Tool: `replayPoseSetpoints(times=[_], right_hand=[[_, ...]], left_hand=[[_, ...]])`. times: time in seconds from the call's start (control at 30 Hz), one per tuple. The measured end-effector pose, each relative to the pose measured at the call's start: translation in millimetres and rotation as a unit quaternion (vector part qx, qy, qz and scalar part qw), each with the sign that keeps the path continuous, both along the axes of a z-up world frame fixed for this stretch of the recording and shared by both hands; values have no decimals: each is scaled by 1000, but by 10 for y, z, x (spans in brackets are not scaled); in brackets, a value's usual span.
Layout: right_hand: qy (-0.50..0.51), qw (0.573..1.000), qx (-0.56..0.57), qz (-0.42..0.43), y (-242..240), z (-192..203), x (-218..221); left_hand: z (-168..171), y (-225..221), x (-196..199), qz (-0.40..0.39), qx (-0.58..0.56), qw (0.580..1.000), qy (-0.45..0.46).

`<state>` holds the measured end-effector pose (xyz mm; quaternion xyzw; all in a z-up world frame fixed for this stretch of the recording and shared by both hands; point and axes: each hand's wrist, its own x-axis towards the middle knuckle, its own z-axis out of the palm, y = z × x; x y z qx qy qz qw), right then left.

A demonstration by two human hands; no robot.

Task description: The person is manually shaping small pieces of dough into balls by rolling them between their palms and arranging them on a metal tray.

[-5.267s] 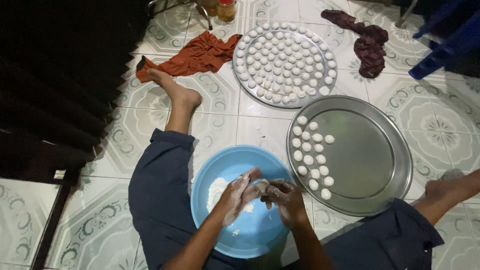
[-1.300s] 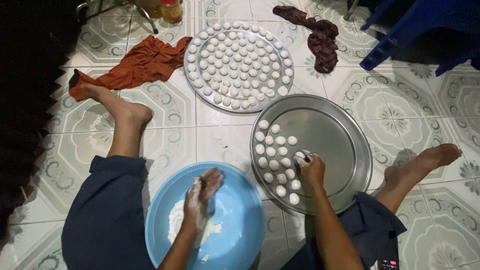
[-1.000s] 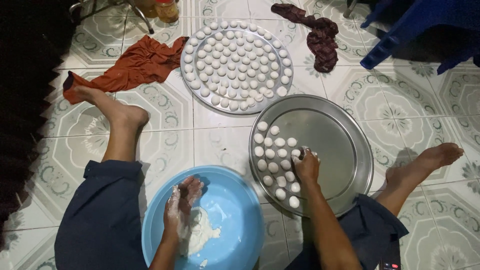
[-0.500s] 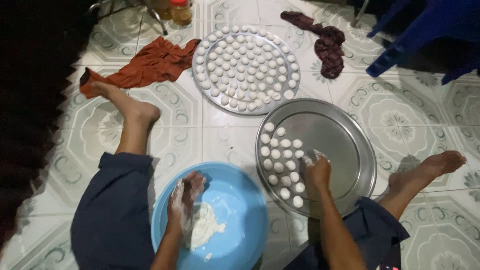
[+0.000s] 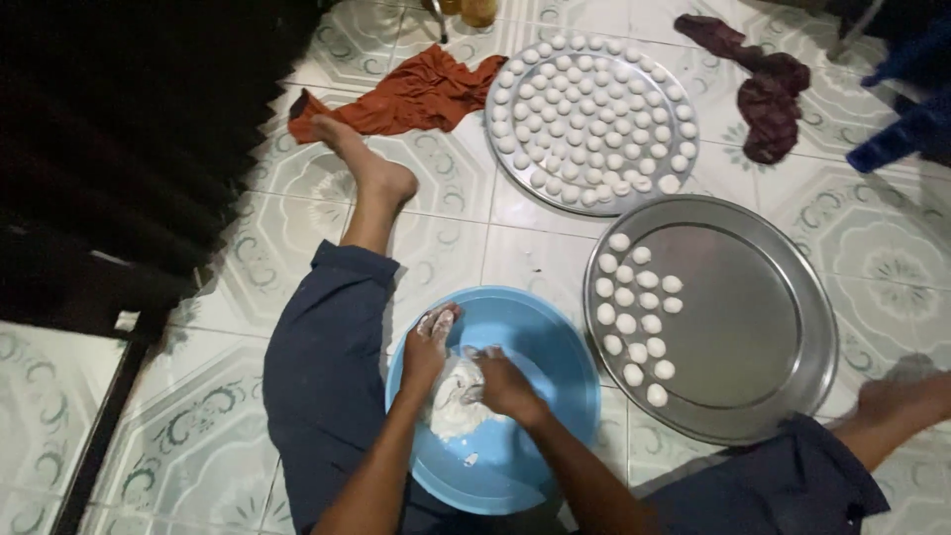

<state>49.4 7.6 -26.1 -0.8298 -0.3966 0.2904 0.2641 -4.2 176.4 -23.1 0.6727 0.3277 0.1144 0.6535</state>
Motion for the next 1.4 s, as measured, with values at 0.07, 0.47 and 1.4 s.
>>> replayPoseSetpoints(times=[0.07,0.47,1.4], right_hand=[[-26,997,-66,29,209,-124,34],[-105,994,-5,2,407,-56,-702],[245,904,132,-325,-749,1823,44]], left_hand=[[49,5,-5,-10,38,999,4],[288,-25,9,-19,5,1000,14],[1321,-748,-232,-298,224,915,-153]])
